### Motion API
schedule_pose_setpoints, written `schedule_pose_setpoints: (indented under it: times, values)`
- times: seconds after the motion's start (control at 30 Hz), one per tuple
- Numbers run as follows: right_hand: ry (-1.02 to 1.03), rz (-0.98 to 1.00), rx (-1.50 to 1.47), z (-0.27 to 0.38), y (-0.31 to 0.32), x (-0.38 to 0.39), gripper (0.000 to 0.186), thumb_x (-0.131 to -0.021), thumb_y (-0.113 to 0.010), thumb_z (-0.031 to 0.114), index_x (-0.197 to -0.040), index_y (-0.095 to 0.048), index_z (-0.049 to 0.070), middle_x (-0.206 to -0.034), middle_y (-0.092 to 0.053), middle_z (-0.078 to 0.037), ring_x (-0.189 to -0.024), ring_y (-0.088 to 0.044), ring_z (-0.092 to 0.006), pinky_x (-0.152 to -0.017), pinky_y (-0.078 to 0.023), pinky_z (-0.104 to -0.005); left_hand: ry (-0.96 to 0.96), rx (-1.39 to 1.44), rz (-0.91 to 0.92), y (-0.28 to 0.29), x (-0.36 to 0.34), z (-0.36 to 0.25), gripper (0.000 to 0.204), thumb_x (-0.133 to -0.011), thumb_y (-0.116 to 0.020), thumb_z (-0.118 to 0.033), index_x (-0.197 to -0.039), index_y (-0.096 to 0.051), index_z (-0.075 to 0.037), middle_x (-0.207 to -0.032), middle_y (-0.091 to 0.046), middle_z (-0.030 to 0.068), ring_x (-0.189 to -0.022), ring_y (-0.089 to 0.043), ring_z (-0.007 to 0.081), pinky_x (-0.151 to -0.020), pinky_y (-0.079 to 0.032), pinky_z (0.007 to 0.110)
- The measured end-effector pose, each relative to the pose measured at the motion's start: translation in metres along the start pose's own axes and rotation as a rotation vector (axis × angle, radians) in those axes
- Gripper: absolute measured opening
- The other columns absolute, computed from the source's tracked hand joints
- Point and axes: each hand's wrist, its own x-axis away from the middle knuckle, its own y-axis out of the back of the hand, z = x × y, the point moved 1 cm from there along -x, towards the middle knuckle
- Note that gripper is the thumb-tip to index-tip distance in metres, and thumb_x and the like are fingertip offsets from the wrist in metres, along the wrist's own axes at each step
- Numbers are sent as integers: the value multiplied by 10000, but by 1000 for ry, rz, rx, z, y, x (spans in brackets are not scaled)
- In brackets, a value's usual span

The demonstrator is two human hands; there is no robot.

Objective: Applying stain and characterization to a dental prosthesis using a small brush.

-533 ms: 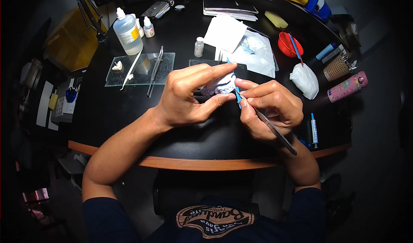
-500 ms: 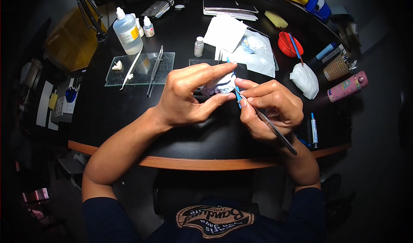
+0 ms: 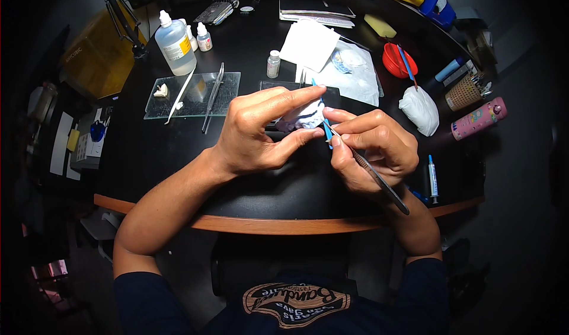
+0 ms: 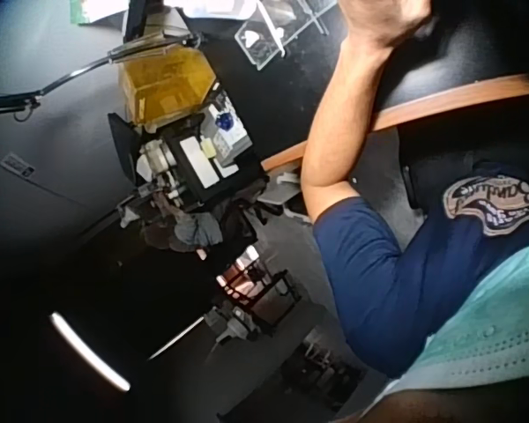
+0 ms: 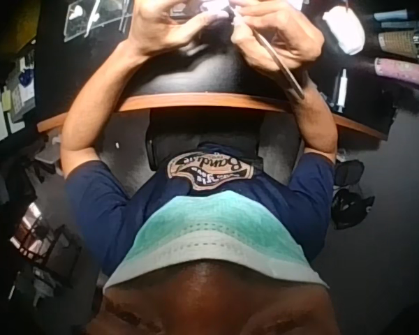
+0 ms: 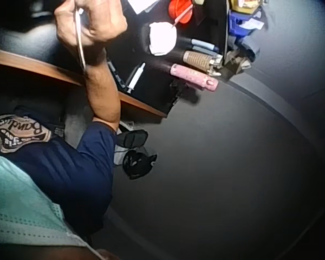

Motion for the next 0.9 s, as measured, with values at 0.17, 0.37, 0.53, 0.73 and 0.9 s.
schedule_pose_setpoints:
  times: [0.17,0.37,0.53,0.73,0.9]
  values:
    - [13,9,2,-1,1,0,147,-808,-710,-174,-878,-636,-68,-870,-721,-223,-895,-788,-323,-901,-666,-470,9,3,0,-1,1,1,632,-780,-907,-81,-1371,-702,8,-910,-760,119,-678,-628,120,-592,-485,273]
    - [17,-46,14,-4,-2,0,170,-756,-773,-119,-809,-644,-23,-826,-739,-170,-863,-804,-301,-796,-687,-382,1,2,-3,0,1,0,637,-777,-907,-76,-1374,-703,7,-837,-724,96,-665,-616,113,-579,-467,272]
    - [27,27,-9,-2,2,0,137,-805,-712,-166,-865,-641,-64,-869,-726,-217,-900,-790,-315,-899,-666,-466,4,-3,-3,-1,2,2,636,-775,-904,-70,-1374,-703,6,-821,-716,89,-649,-603,111,-571,-458,269]
    - [32,49,-1,-2,4,-1,135,-792,-724,-151,-858,-645,-65,-869,-727,-220,-896,-791,-323,-906,-664,-459,6,-15,0,0,1,1,633,-773,-905,-74,-1368,-706,6,-825,-722,85,-646,-598,110,-568,-455,265]
    - [29,72,4,-1,5,-2,137,-788,-728,-147,-846,-638,-61,-859,-722,-218,-890,-791,-321,-905,-665,-461,14,-17,1,-1,2,1,633,-772,-907,-78,-1366,-707,9,-830,-725,88,-645,-595,110,-568,-454,264]
